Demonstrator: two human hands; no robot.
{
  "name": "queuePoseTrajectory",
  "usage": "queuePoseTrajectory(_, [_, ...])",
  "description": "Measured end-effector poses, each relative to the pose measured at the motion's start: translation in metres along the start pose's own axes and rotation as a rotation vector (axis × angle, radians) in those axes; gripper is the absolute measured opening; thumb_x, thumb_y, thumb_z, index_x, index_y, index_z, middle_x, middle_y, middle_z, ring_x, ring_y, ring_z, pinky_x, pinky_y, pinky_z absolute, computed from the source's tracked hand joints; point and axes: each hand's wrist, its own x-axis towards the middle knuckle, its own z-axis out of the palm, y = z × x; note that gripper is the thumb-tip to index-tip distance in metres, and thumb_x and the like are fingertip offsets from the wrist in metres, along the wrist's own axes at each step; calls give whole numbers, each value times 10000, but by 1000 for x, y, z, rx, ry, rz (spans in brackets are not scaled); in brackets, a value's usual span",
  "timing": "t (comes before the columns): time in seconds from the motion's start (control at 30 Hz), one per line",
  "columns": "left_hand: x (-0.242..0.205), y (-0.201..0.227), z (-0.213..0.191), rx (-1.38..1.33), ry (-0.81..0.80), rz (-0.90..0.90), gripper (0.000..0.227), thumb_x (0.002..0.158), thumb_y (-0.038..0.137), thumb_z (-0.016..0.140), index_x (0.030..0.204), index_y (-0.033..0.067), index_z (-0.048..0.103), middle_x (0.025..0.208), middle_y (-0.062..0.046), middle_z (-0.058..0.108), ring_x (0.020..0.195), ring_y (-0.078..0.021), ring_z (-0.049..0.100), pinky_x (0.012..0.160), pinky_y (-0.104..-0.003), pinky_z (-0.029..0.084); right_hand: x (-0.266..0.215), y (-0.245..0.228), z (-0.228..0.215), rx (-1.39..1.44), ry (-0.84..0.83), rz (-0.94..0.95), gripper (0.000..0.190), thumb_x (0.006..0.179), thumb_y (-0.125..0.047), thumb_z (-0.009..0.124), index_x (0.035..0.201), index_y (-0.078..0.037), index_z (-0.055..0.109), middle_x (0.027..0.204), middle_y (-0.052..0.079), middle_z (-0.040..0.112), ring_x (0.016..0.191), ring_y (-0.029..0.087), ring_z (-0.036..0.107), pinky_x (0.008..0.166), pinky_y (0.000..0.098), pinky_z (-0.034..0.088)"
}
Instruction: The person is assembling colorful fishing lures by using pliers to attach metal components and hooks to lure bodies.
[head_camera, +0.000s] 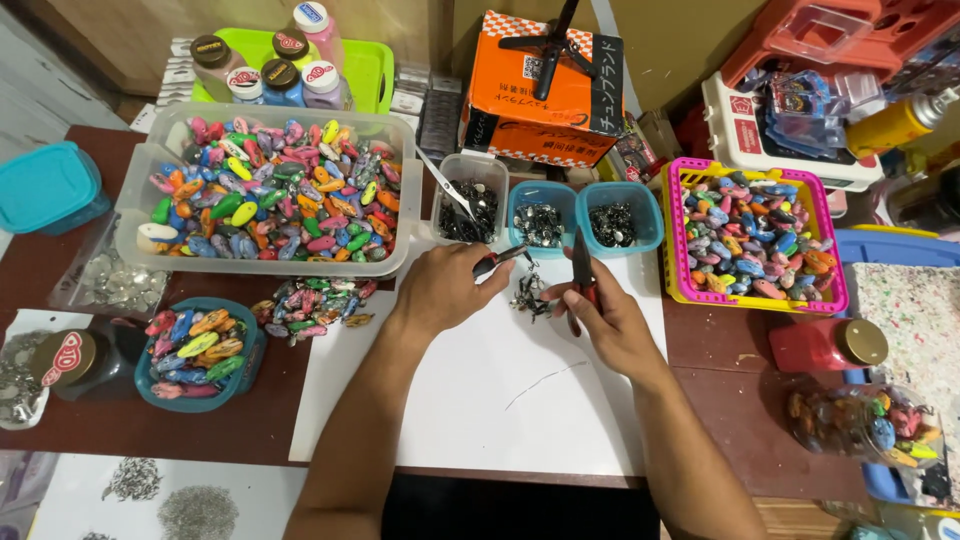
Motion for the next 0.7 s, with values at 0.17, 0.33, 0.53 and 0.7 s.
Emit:
queuePoseTrajectory(0.17, [0,-1,-4,5,-9,3,400,904,490,640,866,102,725,682,-148,686,676,-369,723,580,-477,583,-13,4,6,-41,-175,-13,638,1026,-21,444,1619,-104,222,1010,252,756,746,243,723,506,290,576])
queuePoseTrajectory(0.33, [-1,1,-6,9,-25,-15,418,911,518,624,864,116,728,678,-138,686,677,-358,725,579,-466,585,-26,23,4,28,-233,22,689,1028,-31,429,1641,-139,135,1000,256,770,700,239,760,432,257,596])
queuePoseTrajectory(0.53, [1,1,-7,4,-57,-47,443,918,539,614,868,117,739,686,-145,693,679,-362,727,584,-469,585,-27,23,5,161,-269,133,724,1026,-24,419,1644,-167,70,1116,303,726,860,288,784,483,261,659])
queuePoseTrajectory(0.7, [1,-5,-3,20,47,36,397,917,493,649,842,113,731,638,-133,661,629,-356,709,542,-457,578,-28,31,1,158,-318,160,750,1027,-33,422,1646,-202,33,1156,313,712,924,323,779,545,319,702])
